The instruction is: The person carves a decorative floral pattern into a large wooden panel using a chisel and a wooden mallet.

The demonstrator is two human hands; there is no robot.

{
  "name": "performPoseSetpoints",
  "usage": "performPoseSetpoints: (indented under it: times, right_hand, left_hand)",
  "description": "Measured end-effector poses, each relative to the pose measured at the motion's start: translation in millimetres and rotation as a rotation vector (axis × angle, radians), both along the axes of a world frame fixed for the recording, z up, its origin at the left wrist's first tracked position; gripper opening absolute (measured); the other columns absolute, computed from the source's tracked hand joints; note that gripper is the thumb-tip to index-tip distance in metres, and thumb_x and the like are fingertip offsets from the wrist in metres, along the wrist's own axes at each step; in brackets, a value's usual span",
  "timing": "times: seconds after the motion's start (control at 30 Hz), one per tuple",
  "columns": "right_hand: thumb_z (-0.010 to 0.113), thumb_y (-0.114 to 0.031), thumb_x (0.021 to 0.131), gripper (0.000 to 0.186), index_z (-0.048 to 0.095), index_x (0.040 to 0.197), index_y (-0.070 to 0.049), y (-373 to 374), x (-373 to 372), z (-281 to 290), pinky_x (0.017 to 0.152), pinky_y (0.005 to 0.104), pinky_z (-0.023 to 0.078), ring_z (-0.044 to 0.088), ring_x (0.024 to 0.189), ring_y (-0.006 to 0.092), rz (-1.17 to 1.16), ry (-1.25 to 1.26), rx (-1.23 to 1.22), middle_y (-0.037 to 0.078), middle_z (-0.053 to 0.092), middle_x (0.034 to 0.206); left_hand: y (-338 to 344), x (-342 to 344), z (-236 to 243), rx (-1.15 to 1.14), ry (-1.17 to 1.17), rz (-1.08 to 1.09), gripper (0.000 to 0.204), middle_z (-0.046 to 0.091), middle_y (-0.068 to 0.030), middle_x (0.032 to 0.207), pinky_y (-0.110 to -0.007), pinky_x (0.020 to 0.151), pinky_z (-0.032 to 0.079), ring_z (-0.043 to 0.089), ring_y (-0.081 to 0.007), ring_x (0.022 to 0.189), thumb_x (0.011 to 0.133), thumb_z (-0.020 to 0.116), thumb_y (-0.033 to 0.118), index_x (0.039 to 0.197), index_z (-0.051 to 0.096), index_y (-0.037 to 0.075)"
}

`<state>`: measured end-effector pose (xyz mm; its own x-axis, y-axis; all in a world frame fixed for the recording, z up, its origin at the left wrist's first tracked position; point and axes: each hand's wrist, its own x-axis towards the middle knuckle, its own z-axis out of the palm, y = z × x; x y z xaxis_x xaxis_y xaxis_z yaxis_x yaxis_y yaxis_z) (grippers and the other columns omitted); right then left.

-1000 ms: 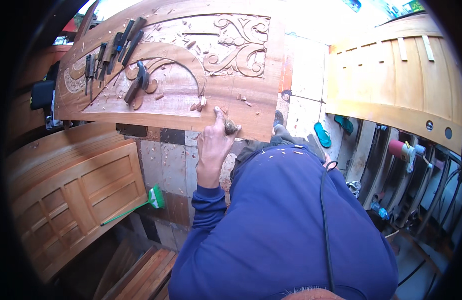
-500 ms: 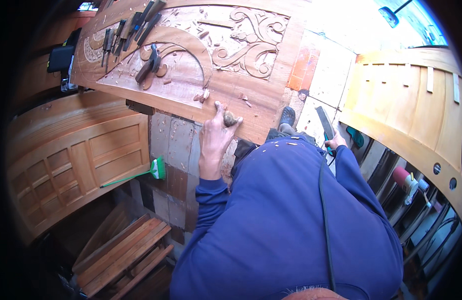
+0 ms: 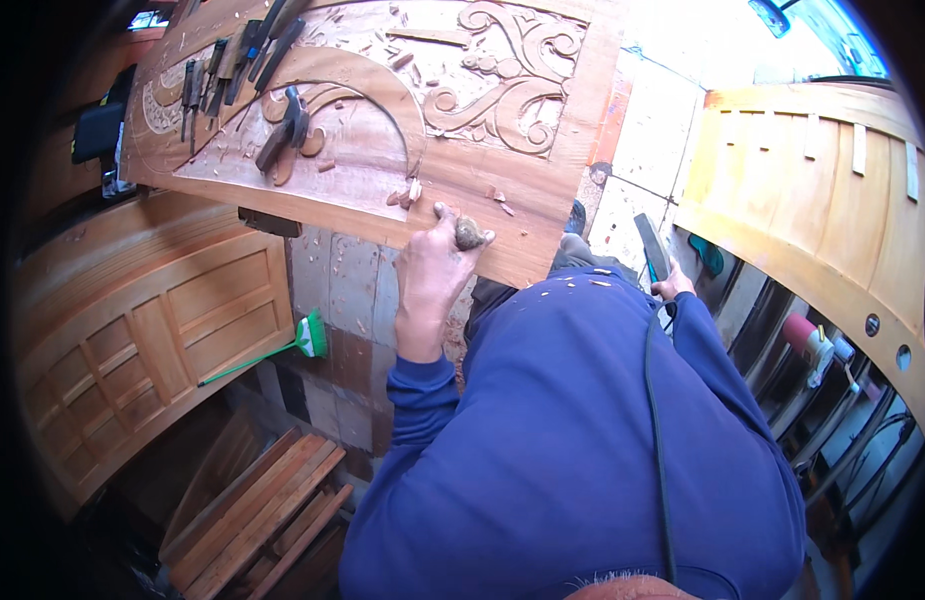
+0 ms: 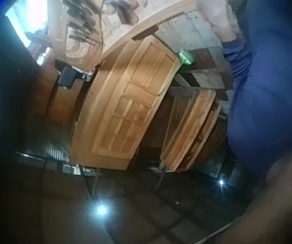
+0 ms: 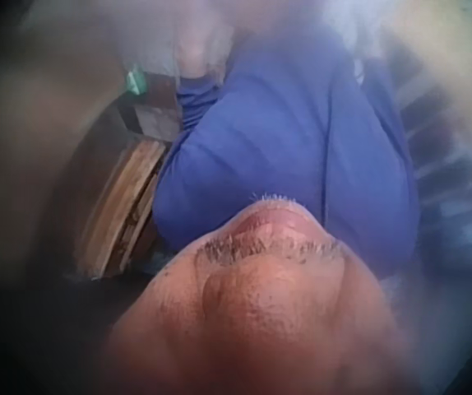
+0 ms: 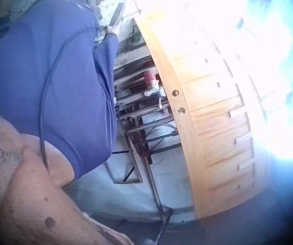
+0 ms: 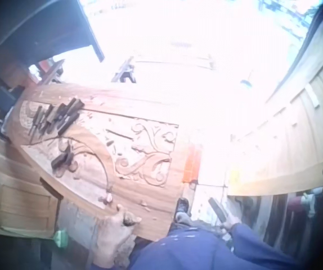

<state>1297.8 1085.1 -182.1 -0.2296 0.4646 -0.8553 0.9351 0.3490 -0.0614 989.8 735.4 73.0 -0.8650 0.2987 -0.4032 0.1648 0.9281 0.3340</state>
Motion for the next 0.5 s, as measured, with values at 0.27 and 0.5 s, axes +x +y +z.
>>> performPoseSetpoints:
  times: [0.27,0.5]
  right_hand:
    - [0.087,-0.029,0.072,0.114,0.024,0.166,-0.018,-47.2,25.1,2.0,0.109,0.0420,0.050,0.063,0.129,0.0379,-0.003,-0.008,-0.002,0.025,0.063,0.139]
    - [0.086,-0.029,0.071,0.114,0.023,0.166,-0.022,-68.8,9.4,29.3,0.108,0.0451,0.050,0.064,0.127,0.0381,0.026,-0.060,0.014,0.024,0.065,0.137]
  left_hand:
    - [-16.4,-19.9,11.4,0.102,-0.014,-0.123,0.063,0.072,-0.0232,0.081,-0.046,0.069,0.056,0.074,-0.0387,0.080,0.083,0.084,0.044,0.122,0.070,-0.003]
    - [-22.7,-47.6,0.5,0.304,0.212,-0.198,0.064,0.074,-0.0172,0.083,-0.045,0.069,0.057,0.074,-0.0375,0.081,0.080,0.085,0.050,0.125,0.068,0.008]
